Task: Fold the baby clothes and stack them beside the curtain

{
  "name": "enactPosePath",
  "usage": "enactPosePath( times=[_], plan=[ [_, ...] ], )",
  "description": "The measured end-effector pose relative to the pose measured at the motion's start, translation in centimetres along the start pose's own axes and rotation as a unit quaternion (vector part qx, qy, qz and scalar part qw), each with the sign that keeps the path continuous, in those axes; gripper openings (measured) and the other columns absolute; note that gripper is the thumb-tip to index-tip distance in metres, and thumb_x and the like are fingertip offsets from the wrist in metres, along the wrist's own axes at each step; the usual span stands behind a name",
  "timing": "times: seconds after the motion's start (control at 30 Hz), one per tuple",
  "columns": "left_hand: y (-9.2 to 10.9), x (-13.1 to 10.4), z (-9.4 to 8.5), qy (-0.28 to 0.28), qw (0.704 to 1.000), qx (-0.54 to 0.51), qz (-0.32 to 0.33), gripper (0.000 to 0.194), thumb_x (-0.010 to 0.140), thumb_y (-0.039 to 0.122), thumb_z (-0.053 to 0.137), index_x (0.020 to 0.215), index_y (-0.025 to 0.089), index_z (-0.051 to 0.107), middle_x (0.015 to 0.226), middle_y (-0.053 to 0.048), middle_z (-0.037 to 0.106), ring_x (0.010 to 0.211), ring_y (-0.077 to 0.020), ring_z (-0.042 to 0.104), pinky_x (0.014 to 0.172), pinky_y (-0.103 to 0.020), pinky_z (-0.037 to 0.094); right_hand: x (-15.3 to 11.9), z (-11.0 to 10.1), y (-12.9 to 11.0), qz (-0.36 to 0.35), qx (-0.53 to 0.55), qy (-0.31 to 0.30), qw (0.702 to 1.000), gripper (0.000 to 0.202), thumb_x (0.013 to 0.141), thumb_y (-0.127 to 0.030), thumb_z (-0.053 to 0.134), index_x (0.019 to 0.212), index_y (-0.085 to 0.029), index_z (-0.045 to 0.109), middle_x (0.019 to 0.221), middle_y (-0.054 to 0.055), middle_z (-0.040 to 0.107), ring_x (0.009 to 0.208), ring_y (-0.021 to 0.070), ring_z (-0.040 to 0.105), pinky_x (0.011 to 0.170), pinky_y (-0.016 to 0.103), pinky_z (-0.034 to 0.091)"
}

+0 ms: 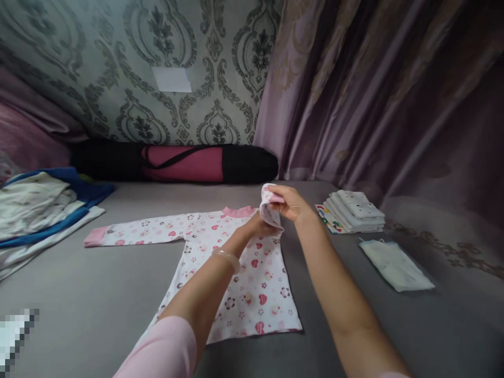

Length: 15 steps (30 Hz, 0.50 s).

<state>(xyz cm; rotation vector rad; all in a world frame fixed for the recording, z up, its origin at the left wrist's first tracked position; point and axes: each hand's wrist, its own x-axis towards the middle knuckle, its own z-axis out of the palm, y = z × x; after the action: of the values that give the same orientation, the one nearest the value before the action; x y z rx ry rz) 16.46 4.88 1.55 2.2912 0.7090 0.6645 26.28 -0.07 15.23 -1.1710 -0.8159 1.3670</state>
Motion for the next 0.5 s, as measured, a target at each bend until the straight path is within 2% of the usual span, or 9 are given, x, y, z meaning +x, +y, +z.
enactPosePath(
  times=[0.07, 0.1, 0.17, 0.23, 0.27, 0.33, 0.4, 0.5],
  plan=[
    [-0.7, -1.6, -1.2, 0.046, 0.995, -0.084, 0.01, 0.029, 0.078, 0.031, 0.06, 0.1, 0.014, 0.067, 0.099, -0.009, 0.069, 0.09, -0.0216, 0.062, 0.082, -0.033, 0.05, 0.3, 0.9, 0.8, 0.004, -0.009, 0.023, 1.0, 0.008, 0.078, -0.014, 0.064, 0.07, -0.012, 0.063, 0.054, -0.002, 0.057, 0.042, 0.0085, 0.051, 0.037, 0.019, 0.05],
    [-1.2, -2.5, -2.0, 0.081, 0.991, -0.107, -0.019, 0.026, 0.078, 0.027, 0.058, 0.098, 0.014, 0.067, 0.097, -0.008, 0.069, 0.088, -0.0205, 0.062, 0.081, -0.033, 0.051, 0.5, 1.3, 1.2, 0.009, -0.014, 0.032, 0.999, 0.009, 0.078, -0.015, 0.063, 0.069, -0.013, 0.062, 0.053, -0.002, 0.057, 0.042, 0.0089, 0.052, 0.037, 0.02, 0.05],
    [-2.2, -4.6, -3.6, 0.167, 0.968, -0.135, -0.126, 0.024, 0.078, 0.023, 0.055, 0.097, 0.014, 0.066, 0.093, -0.008, 0.069, 0.084, -0.0198, 0.063, 0.078, -0.033, 0.052, 0.8, 2.0, 2.0, 0.018, -0.026, 0.046, 0.998, 0.01, 0.079, -0.015, 0.062, 0.069, -0.013, 0.061, 0.053, -0.002, 0.056, 0.043, 0.0094, 0.052, 0.037, 0.02, 0.05],
    [-3.0, -6.6, -5.1, 0.241, 0.925, -0.172, -0.237, 0.027, 0.081, 0.025, 0.053, 0.102, 0.012, 0.064, 0.092, -0.009, 0.069, 0.08, -0.0191, 0.065, 0.074, -0.033, 0.053, 1.2, 3.0, 2.9, 0.028, -0.047, 0.049, 0.997, 0.008, 0.08, -0.015, 0.061, 0.072, -0.013, 0.061, 0.054, -0.002, 0.057, 0.044, 0.0094, 0.053, 0.038, 0.02, 0.049],
    [-3.4, -7.5, -5.7, 0.267, 0.904, -0.196, -0.269, 0.028, 0.083, 0.027, 0.052, 0.104, 0.012, 0.062, 0.093, -0.01, 0.068, 0.078, -0.0185, 0.065, 0.072, -0.032, 0.054, 1.4, 3.5, 3.5, 0.032, -0.06, 0.05, 0.996, 0.008, 0.08, -0.015, 0.061, 0.073, -0.013, 0.061, 0.054, -0.003, 0.057, 0.044, 0.0092, 0.053, 0.038, 0.019, 0.049],
    [-3.9, -8.9, -6.5, 0.298, 0.877, -0.239, -0.291, 0.03, 0.087, 0.034, 0.049, 0.103, 0.011, 0.06, 0.095, -0.012, 0.067, 0.077, -0.0174, 0.066, 0.07, -0.031, 0.054, 1.6, 4.8, 4.6, 0.041, -0.088, 0.053, 0.994, 0.009, 0.081, -0.015, 0.06, 0.073, -0.014, 0.06, 0.053, -0.004, 0.055, 0.044, 0.0089, 0.052, 0.039, 0.019, 0.047],
    [-4.2, -9.8, -6.8, 0.323, 0.862, -0.264, -0.288, 0.035, 0.09, 0.043, 0.047, 0.098, 0.011, 0.059, 0.095, -0.013, 0.066, 0.076, -0.0171, 0.066, 0.069, -0.03, 0.054, 1.7, 6.0, 5.9, 0.047, -0.118, 0.053, 0.991, 0.011, 0.083, -0.016, 0.058, 0.072, -0.015, 0.06, 0.053, -0.004, 0.055, 0.044, 0.0089, 0.052, 0.041, 0.018, 0.046],
    [-4.1, -10.5, -6.7, 0.346, 0.853, -0.274, -0.279, 0.051, 0.091, 0.056, 0.037, 0.099, 0.011, 0.058, 0.091, -0.013, 0.067, 0.073, -0.0176, 0.065, 0.07, -0.032, 0.053, 1.5, 7.2, 7.7, 0.053, -0.16, -0.006, 0.986, 0.02, 0.09, -0.027, 0.055, 0.076, -0.015, 0.063, 0.059, -0.001, 0.061, 0.05, 0.0102, 0.058, 0.046, 0.018, 0.047]
  ],
)
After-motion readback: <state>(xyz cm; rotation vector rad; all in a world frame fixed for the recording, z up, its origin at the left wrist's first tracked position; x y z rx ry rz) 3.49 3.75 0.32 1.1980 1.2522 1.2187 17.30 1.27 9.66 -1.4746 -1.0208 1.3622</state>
